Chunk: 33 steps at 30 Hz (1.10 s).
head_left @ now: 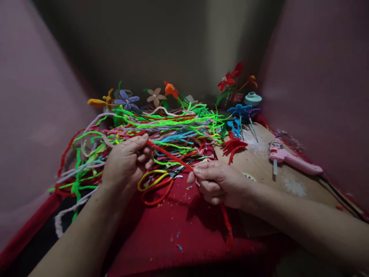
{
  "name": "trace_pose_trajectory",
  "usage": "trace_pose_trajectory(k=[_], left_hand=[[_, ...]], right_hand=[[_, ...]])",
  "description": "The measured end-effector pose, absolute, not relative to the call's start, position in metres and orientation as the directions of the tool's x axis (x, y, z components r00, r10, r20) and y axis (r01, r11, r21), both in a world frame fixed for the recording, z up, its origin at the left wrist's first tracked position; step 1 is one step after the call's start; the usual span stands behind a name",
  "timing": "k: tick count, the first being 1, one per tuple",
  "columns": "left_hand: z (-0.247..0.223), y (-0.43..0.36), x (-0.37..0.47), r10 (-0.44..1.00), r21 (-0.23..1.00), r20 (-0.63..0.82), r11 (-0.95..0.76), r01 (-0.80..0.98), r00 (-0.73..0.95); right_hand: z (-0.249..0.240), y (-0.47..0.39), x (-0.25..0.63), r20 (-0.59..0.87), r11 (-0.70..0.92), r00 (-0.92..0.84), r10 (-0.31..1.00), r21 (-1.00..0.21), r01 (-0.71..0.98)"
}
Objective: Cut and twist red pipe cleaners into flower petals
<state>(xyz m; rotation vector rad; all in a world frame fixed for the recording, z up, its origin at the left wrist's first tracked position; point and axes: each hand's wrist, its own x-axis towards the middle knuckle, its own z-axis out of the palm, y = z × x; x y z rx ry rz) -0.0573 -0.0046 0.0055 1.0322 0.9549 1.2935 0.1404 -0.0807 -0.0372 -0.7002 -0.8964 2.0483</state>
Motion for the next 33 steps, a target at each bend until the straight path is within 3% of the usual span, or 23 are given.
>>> trace_pose_trajectory(k=[3,6,8,10,12,14,18,21,25,29,33], left_hand=[[0.002,-0.001,-0.056,0.996,0.966,0.075,-0.058,-0.253,0.057],[-0.008,-0.01,-0.046,0.963,0.971,0.237,-0.237,-0.01,0.125],[-0.018,-0.02,-0.036,0.89,0.895,0.358,-0.414,0.168,0.283],[-0.031,-0.032,-0.026,0.737,0.745,0.473,-0.627,0.227,0.483],[-0.04,-0.042,-0.017,0.57,0.613,0.466,-0.759,0.217,0.677],[-0.045,-0.05,-0.013,0.473,0.564,0.456,-0.809,0.166,0.754],[-0.036,-0.056,-0.014,0.561,0.683,0.433,-0.715,0.149,0.706],[-0.025,-0.054,-0.018,0.684,0.792,0.41,-0.595,0.136,0.603],[-0.017,-0.049,-0.021,0.831,0.943,0.319,-0.325,-0.068,0.455],[-0.014,-0.044,-0.023,0.855,0.942,0.179,-0.006,-0.334,0.488],[-0.012,-0.04,-0.023,0.889,0.921,0.122,0.064,-0.384,0.441]], right_hand=[[-0.029,-0.074,0.148,-0.106,-0.371,-0.428,0.898,-0.706,-0.603],[-0.023,-0.066,0.155,-0.097,-0.285,-0.285,0.954,-0.597,-0.75],[-0.023,-0.062,0.157,-0.101,-0.252,-0.234,0.967,-0.529,-0.81],[-0.026,-0.06,0.155,-0.118,-0.241,-0.21,0.97,-0.475,-0.846],[-0.029,-0.06,0.152,-0.133,-0.242,-0.203,0.97,-0.439,-0.865],[-0.032,-0.06,0.149,-0.147,-0.255,-0.213,0.966,-0.418,-0.872],[-0.032,-0.061,0.148,-0.18,-0.29,-0.234,0.955,-0.419,-0.861],[-0.031,-0.057,0.152,-0.196,-0.21,-0.13,0.972,-0.473,-0.856],[-0.034,-0.054,0.156,-0.11,-0.09,-0.033,0.993,-0.571,-0.816],[-0.038,-0.059,0.153,-0.066,-0.143,-0.139,0.988,-0.725,-0.674],[-0.037,-0.065,0.149,-0.098,-0.219,-0.23,0.968,-0.778,-0.589]])
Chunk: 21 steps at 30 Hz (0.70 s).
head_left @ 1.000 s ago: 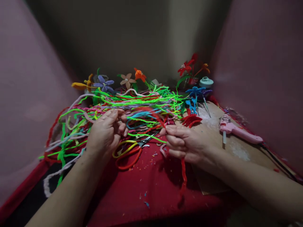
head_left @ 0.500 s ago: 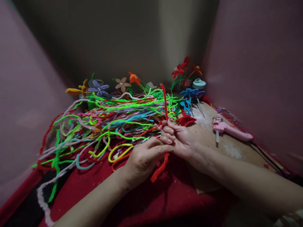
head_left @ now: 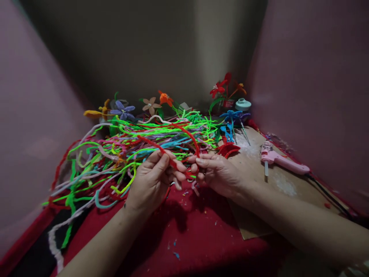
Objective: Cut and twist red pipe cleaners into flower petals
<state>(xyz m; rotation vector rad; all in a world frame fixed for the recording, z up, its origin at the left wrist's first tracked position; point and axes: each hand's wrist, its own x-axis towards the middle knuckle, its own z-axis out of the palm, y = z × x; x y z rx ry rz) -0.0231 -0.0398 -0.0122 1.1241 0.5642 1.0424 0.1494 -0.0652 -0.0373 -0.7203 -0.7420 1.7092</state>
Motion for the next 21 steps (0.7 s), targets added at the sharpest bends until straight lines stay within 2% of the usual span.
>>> trace_pose_trajectory(k=[4,8,12,17,21], left_hand=[[-0.014,-0.039,-0.021,0.925,0.917,0.064,0.094,-0.387,0.375],[-0.018,-0.039,-0.02,0.909,0.94,-0.021,0.16,-0.302,0.417],[-0.02,-0.039,-0.019,0.884,0.954,-0.046,0.177,-0.242,0.465],[-0.021,-0.039,-0.016,0.925,0.971,-0.046,0.131,-0.201,0.378],[-0.022,-0.038,-0.016,0.911,0.973,-0.062,0.146,-0.181,0.407]], right_hand=[[-0.038,-0.067,0.147,-0.105,-0.245,-0.266,0.958,-0.782,-0.573],[-0.041,-0.07,0.142,-0.133,-0.282,-0.32,0.938,-0.83,-0.481],[-0.042,-0.073,0.138,-0.144,-0.274,-0.333,0.932,-0.882,-0.384],[-0.038,-0.077,0.136,-0.132,-0.238,-0.323,0.937,-0.919,-0.316],[-0.036,-0.079,0.136,-0.134,-0.248,-0.36,0.923,-0.923,-0.294]])
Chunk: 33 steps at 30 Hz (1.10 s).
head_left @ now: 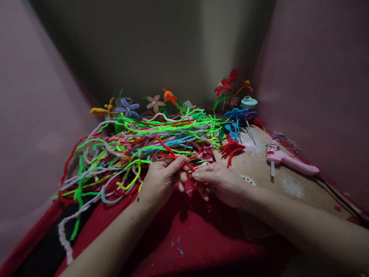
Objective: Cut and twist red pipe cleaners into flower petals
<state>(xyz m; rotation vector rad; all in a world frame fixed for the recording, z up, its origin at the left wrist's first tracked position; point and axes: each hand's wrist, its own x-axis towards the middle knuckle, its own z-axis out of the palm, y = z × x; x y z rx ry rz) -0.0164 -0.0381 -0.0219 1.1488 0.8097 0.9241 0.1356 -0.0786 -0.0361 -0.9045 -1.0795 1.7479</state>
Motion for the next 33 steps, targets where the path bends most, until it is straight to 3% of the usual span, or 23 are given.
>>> trace_pose_trajectory(k=[5,8,11,19,24,28,31,33], left_hand=[[-0.022,-0.038,-0.018,0.893,0.959,-0.102,0.205,-0.195,0.438],[-0.022,-0.039,-0.018,0.893,0.96,-0.083,0.19,-0.204,0.441],[-0.022,-0.039,-0.018,0.89,0.958,-0.066,0.183,-0.22,0.451],[-0.011,-0.045,-0.017,0.952,0.995,-0.009,0.041,-0.096,0.307],[-0.006,-0.046,-0.019,0.987,0.998,-0.044,0.048,-0.026,0.152],[-0.004,-0.042,-0.025,0.996,0.999,0.033,-0.036,0.032,0.08],[-0.005,-0.038,-0.028,0.992,0.995,0.069,-0.075,0.059,0.105],[-0.007,-0.036,-0.03,0.971,1.0,0.024,-0.023,-0.006,0.239]], right_hand=[[-0.041,-0.075,0.141,-0.215,-0.519,-0.587,0.781,-0.747,-0.416],[-0.043,-0.073,0.143,-0.289,-0.612,-0.576,0.765,-0.606,-0.508],[-0.043,-0.073,0.143,-0.286,-0.626,-0.58,0.763,-0.552,-0.551],[-0.044,-0.077,0.134,-0.347,-0.586,-0.499,0.794,-0.655,-0.477],[-0.046,-0.081,0.13,-0.278,-0.508,-0.499,0.82,-0.755,-0.414],[-0.045,-0.083,0.13,-0.262,-0.441,-0.45,0.854,-0.824,-0.355],[-0.043,-0.083,0.132,-0.242,-0.389,-0.391,0.888,-0.849,-0.359],[-0.042,-0.082,0.133,-0.219,-0.356,-0.353,0.91,-0.847,-0.395]])
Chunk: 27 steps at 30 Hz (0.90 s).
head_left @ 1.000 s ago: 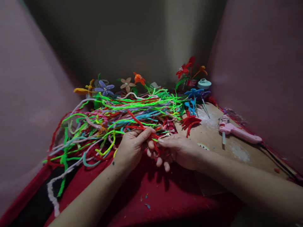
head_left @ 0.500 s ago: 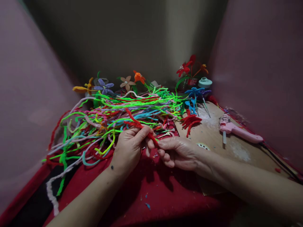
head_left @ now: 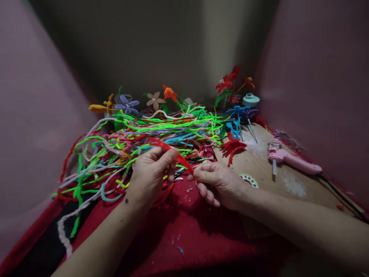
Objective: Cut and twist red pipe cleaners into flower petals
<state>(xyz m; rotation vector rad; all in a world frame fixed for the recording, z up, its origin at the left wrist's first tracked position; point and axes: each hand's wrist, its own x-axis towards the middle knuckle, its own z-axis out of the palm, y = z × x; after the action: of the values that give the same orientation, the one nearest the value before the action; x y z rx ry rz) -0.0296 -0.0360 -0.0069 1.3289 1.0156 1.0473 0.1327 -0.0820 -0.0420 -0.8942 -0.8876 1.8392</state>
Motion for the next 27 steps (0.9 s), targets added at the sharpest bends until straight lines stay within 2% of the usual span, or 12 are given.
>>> trace_pose_trajectory(k=[3,5,9,13,16,19,22,27], left_hand=[[-0.011,-0.036,-0.029,0.872,0.996,-0.061,0.083,-0.022,0.486],[-0.013,-0.037,-0.027,0.838,0.997,-0.076,0.075,0.025,0.541],[-0.016,-0.037,-0.026,0.878,0.99,-0.083,0.129,-0.065,0.471],[-0.018,-0.036,-0.027,0.888,0.973,-0.091,0.176,-0.15,0.45],[-0.019,-0.035,-0.026,0.884,0.969,-0.074,0.174,-0.177,0.461],[-0.019,-0.034,-0.025,0.887,0.964,-0.049,0.162,-0.211,0.459],[-0.021,-0.034,-0.025,0.885,0.969,-0.046,0.153,-0.196,0.463],[-0.021,-0.039,-0.024,0.9,0.984,-0.045,0.114,-0.136,0.433]], right_hand=[[-0.041,-0.08,0.134,-0.204,-0.342,-0.337,0.919,-0.836,-0.429],[-0.042,-0.079,0.135,-0.198,-0.36,-0.368,0.909,-0.818,-0.45],[-0.042,-0.075,0.139,-0.231,-0.508,-0.503,0.833,-0.682,-0.527],[-0.043,-0.072,0.145,-0.297,-0.698,-0.665,0.686,-0.529,-0.483],[-0.045,-0.073,0.148,-0.3,-0.773,-0.733,0.61,-0.427,-0.469],[-0.047,-0.075,0.147,-0.272,-0.798,-0.761,0.589,-0.344,-0.495],[-0.047,-0.077,0.145,-0.237,-0.781,-0.756,0.61,-0.342,-0.523],[-0.048,-0.077,0.139,-0.201,-0.679,-0.685,0.7,-0.483,-0.552]])
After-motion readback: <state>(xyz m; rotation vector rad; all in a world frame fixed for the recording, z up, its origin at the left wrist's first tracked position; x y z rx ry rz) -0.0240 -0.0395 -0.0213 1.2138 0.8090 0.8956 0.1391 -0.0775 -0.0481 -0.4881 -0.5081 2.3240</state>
